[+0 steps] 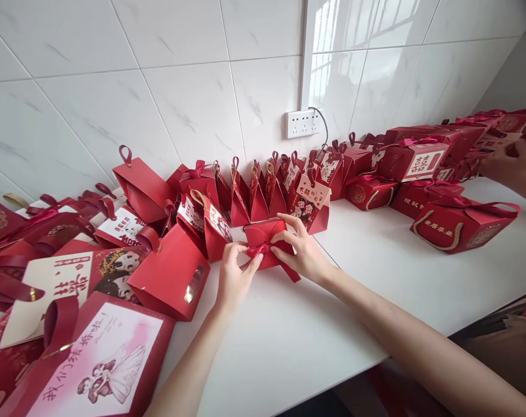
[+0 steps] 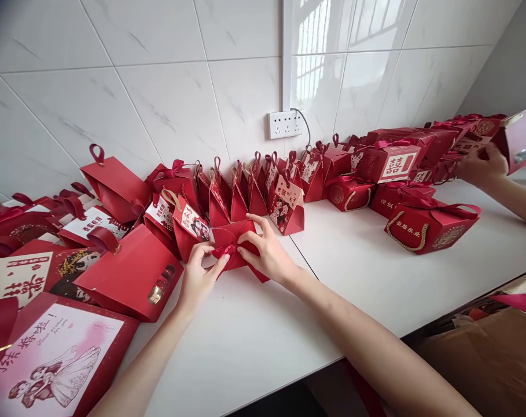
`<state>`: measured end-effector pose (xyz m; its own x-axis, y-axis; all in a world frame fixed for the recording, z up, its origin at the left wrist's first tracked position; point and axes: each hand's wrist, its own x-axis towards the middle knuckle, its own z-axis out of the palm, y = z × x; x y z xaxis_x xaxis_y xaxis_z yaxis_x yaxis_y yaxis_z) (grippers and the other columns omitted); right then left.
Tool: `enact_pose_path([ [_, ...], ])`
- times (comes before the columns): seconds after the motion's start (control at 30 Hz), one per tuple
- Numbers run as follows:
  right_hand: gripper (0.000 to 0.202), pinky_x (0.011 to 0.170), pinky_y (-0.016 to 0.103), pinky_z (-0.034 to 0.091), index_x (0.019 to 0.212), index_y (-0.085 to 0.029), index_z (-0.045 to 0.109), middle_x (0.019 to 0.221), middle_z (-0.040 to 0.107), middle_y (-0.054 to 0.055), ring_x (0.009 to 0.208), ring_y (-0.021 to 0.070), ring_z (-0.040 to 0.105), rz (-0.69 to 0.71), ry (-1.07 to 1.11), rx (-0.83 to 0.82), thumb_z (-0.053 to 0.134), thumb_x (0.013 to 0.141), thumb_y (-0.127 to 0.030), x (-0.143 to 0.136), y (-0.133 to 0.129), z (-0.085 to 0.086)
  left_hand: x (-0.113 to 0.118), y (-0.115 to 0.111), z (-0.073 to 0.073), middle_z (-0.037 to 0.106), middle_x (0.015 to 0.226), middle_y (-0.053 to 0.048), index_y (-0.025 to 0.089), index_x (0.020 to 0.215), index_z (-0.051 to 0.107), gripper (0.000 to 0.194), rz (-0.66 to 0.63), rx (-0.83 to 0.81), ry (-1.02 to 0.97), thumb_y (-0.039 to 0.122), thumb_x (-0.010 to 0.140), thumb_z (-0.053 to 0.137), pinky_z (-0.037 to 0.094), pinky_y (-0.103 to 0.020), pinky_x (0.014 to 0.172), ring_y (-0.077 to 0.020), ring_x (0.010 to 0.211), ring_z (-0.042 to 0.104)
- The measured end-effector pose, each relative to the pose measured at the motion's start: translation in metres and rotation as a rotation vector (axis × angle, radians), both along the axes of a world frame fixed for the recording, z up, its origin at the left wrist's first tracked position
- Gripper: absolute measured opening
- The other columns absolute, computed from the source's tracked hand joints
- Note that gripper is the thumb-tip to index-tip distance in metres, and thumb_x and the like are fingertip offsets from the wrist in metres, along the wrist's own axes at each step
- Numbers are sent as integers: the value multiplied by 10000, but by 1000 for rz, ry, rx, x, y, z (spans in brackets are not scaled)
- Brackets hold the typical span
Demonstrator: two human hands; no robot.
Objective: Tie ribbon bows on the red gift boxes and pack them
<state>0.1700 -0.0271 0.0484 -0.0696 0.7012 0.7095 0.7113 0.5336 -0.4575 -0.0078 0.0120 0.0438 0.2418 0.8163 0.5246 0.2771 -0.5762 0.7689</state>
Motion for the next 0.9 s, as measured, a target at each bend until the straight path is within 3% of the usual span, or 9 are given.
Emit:
enact_pose_path([
  [0.17,79,919,472,488,877,-219,598,1320,390,130,1206,279,473,-25,13,17,532,881,-262,-2,0,-1,0,-6,2,617,715,-1,205,762,505,305,61,-188,104,494,756,603,477,-260,566,-155,645,604],
  [0.33,31,956,481,471,860,-220,582,1290,412,122,1251,277,440,-51,61,38,552,864,-230,-2,1,-2,3,-13,6,513,458,56,198,613,456,372,10,-326,132,511,766,588,353,-201,449,-95,435,475],
  [0.53,5,957,481,473,846,-216,568,1259,431,124,1252,275,442,-59,73,29,568,851,-213,-2,2,-2,8,-26,13,526,458,53,182,611,505,360,-67,-418,53,494,746,625,346,-175,410,-74,407,467],
  [0.67,12,921,462,497,846,-219,569,1270,423,122,1258,273,436,-65,98,11,565,849,-208,-3,2,-1,12,-32,12,556,446,40,181,633,524,348,-178,-583,53,495,765,597,409,-189,384,-95,367,506],
  [0.9,14,944,461,479,852,-224,580,1279,431,114,1256,269,440,-62,101,-16,567,847,-222,-1,2,0,15,-30,4,667,624,-30,154,667,564,260,-322,-805,323,364,813,523,399,-160,360,-100,445,588],
])
